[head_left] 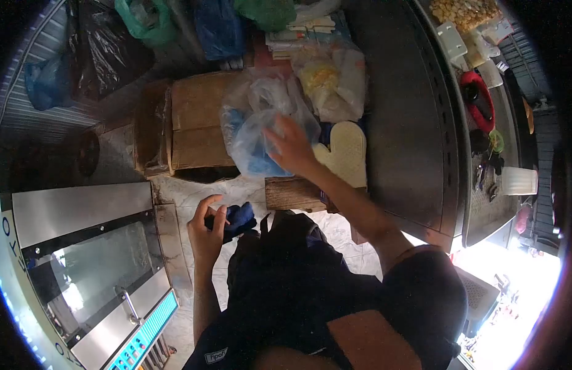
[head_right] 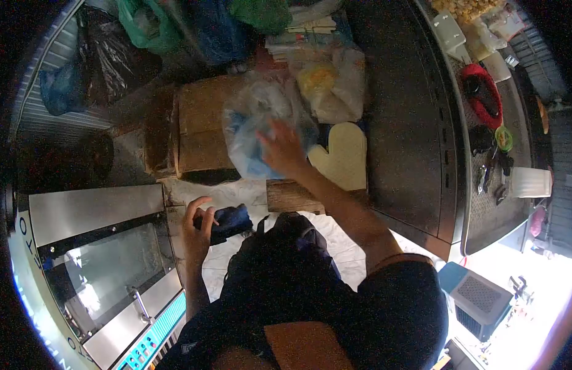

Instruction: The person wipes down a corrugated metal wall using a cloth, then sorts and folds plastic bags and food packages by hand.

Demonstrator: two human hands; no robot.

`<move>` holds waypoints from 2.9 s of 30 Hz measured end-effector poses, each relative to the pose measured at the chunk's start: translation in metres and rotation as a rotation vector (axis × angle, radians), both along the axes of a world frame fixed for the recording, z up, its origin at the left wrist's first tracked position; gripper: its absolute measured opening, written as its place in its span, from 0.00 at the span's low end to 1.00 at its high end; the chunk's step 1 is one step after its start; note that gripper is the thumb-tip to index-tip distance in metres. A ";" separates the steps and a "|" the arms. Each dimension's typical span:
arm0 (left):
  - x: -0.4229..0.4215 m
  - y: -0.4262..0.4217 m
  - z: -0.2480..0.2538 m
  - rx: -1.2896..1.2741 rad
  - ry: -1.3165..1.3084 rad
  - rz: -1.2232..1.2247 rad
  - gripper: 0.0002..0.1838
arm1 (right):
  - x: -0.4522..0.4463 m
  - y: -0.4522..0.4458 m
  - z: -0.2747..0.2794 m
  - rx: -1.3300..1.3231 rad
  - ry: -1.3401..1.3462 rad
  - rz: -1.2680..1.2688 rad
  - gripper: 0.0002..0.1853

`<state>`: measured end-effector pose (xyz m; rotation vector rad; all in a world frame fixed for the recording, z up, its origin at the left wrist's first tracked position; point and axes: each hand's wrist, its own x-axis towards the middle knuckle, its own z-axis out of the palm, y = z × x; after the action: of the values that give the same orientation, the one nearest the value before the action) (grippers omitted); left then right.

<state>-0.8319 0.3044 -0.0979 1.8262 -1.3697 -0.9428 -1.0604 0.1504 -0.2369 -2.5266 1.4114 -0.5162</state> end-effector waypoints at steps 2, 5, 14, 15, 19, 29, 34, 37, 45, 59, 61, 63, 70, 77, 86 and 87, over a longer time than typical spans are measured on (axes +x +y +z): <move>-0.005 -0.002 -0.009 -0.035 -0.002 0.006 0.11 | -0.006 -0.042 0.001 -0.043 0.007 -0.073 0.48; -0.012 -0.005 -0.011 -0.008 -0.064 0.028 0.13 | -0.008 -0.073 -0.036 -0.037 0.027 -0.144 0.56; -0.016 -0.012 -0.034 0.045 -0.018 0.011 0.17 | -0.013 -0.002 -0.079 0.338 0.088 -0.128 0.34; -0.010 -0.009 -0.055 0.081 0.091 0.027 0.19 | -0.015 0.003 -0.074 0.345 0.089 -0.111 0.34; -0.013 -0.024 -0.079 0.211 -0.041 -0.038 0.29 | -0.027 0.006 -0.069 0.309 -0.311 -0.260 0.17; -0.052 -0.091 -0.091 -0.228 -0.169 -0.139 0.50 | -0.047 -0.015 0.036 0.514 -1.186 -0.305 0.05; -0.040 -0.115 -0.046 -0.205 0.067 -0.196 0.56 | -0.062 -0.007 0.068 0.523 -0.927 0.203 0.09; -0.039 -0.102 -0.046 -0.289 -0.199 -0.365 0.39 | -0.059 0.005 0.112 0.854 -0.434 0.558 0.11; -0.035 -0.043 -0.044 -0.226 -0.382 -0.456 0.18 | 0.004 -0.064 0.077 0.358 -0.496 0.234 0.19; -0.009 0.021 -0.003 -0.136 -0.507 -0.201 0.10 | 0.006 -0.188 -0.004 0.438 -0.194 -0.020 0.23; 0.004 0.028 -0.005 -0.113 -0.437 -0.088 0.15 | -0.008 -0.193 0.058 0.330 -0.566 -0.127 0.16; 0.017 0.029 -0.002 -0.060 -0.499 -0.059 0.16 | -0.026 -0.197 0.097 0.192 -0.782 -0.189 0.14; 0.095 0.025 0.020 -0.230 -0.771 0.180 0.26 | -0.075 -0.161 0.205 -0.137 -1.234 -0.026 0.13; 0.094 -0.013 0.047 -0.620 -0.847 0.193 0.30 | -0.040 -0.132 0.184 0.082 -1.019 -0.020 0.13; 0.057 -0.017 0.027 -0.104 -0.247 0.237 0.29 | -0.050 -0.121 0.192 0.105 -1.077 -0.049 0.13; 0.062 -0.015 0.024 -0.188 -0.074 0.287 0.28 | -0.047 -0.108 0.200 -0.103 -1.106 -0.066 0.14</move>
<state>-0.7695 0.2894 -0.0742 1.8641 -1.1562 -0.5839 -1.1073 0.0426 -0.0370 -1.6665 0.9897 -1.6652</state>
